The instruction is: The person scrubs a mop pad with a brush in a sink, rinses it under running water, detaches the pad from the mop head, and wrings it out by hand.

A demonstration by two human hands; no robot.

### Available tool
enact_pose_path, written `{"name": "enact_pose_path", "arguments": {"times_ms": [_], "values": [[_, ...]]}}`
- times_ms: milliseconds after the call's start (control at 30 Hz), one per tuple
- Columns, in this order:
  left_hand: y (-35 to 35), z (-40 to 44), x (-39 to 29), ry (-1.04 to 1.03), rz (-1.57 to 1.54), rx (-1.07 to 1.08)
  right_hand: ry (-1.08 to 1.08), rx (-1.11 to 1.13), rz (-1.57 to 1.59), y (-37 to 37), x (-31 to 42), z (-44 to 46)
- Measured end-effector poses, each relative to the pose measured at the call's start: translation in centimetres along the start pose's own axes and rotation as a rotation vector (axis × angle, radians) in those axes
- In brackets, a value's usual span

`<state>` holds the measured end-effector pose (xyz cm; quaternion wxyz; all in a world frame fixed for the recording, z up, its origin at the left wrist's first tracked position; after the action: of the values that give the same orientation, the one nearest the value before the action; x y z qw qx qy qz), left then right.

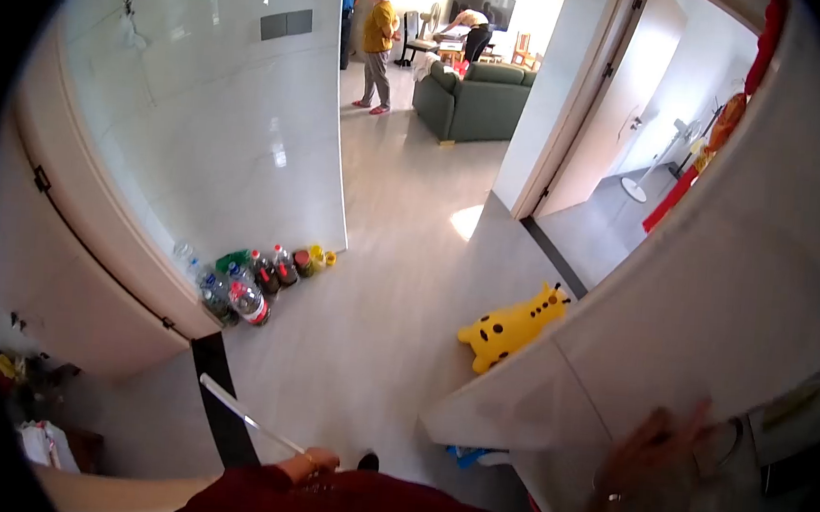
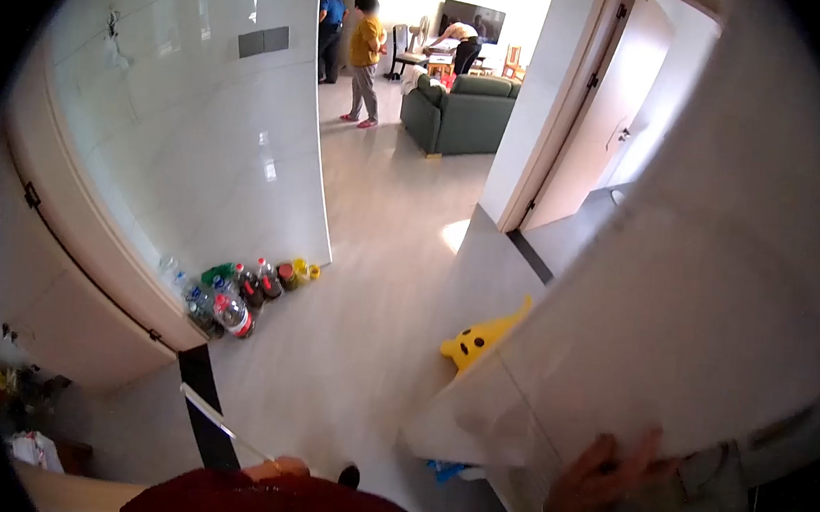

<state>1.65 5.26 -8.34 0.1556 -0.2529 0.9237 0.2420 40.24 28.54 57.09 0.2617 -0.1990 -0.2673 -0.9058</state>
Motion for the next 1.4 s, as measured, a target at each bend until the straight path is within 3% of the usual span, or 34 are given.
{"name": "enact_pose_path", "arguments": {"times_ms": [67, 100, 133, 167, 200, 300, 367, 433, 500, 600, 700, 800, 833, 867, 967, 1033, 1100, 1267, 1367, 1400], "values": [[3.6, -0.2, -5.2, -0.047, 0.053, 0.047, 0.247, -0.062, -0.291, -1.4, 4.4, 2.1], [-2.9, -7.5, -5.4, 0.034, -0.082, 0.075, 0.271, 0.029, -0.207, 4.1, 3.1, -0.4], [-6.5, -3.3, -0.9, 0.050, -0.095, 0.066, 0.319, 0.078, -0.141, 5.1, 3.0, -0.7], [-3.9, -4.8, -1.5, -0.054, 0.005, -0.010, 0.255, 0.158, 0.136, 4.8, 2.2, -1.2], [-4.5, -5.8, -2.2, 0.006, -0.057, 0.069, 0.108, 0.316, 0.274, 4.0, -0.4, -1.4], [-1.3, -13.3, -9.2, 0.120, -0.337, 0.172, -0.171, 0.679, 0.278, 2.0, -8.8, -7.8], [0.1, -13.5, -8.8, 0.160, -0.389, 0.144, -0.198, 0.817, 0.115, 1.9, -15.9, -14.6], [1.0, -13.0, -7.9, 0.168, -0.457, 0.089, -0.476, 0.946, 0.102, 4.1, -23.5, -22.7], [1.2, -13.1, -6.7, 0.169, -0.546, 0.062, -0.496, 0.945, -0.095, 7.3, -28.4, -28.9], [0.6, -13.5, -5.3, 0.179, -0.710, 0.008, -0.976, 1.123, 0.272, 8.8, -34.2, -41.8], [-1.3, -13.3, -3.8, 0.150, -0.979, -0.033, -1.594, 0.911, 0.582, 12.4, -35.3, -46.6], [-3.8, -13.6, -2.2, 0.165, -1.108, -0.028, -1.560, 0.813, 0.666, 14.3, -35.8, -47.3], [-4.4, -14.0, -2.3, 0.200, -0.941, -0.012, -1.534, 0.804, 0.679, 14.8, -35.8, -47.5], [-5.0, -14.5, -2.3, 0.233, -0.775, 0.009, -1.536, 0.940, 0.717, 15.4, -35.6, -48.6], [-5.2, -17.3, -8.9, 0.319, -0.286, 0.070, -1.739, 0.886, 1.175, 16.6, -36.7, -51.6], [-5.9, -18.1, -11.6, 0.339, -0.046, 0.100, -1.904, 0.623, 1.164, 17.1, -38.8, -51.1], [-6.6, -19.0, -11.6, 0.331, -0.088, 0.084, -1.960, 0.355, 1.318, 16.8, -39.6, -49.3], [-7.0, -20.9, -10.5, 0.272, -0.251, 0.019, -1.852, 0.368, 1.354, 14.1, -39.9, -46.1], [-6.3, -21.2, -9.7, 0.224, -0.329, -0.018, -1.909, 0.329, 1.422, 13.1, -39.3, -45.3], [-5.8, -21.2, -9.5, 0.204, -0.353, -0.029, -1.737, 0.330, 1.463, 12.7, -39.5, -44.2]]}}
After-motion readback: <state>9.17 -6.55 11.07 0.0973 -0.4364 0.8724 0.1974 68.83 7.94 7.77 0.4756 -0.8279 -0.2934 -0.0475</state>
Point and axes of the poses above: each hand's wrist, its own z-axis towards the middle knuckle, its own y-axis out of the back of the hand, x = y × z, the point moved 10 cm from there along z, towards the middle knuckle, and after that the axes turned 15 degrees about -z, right-handed, at the moved point
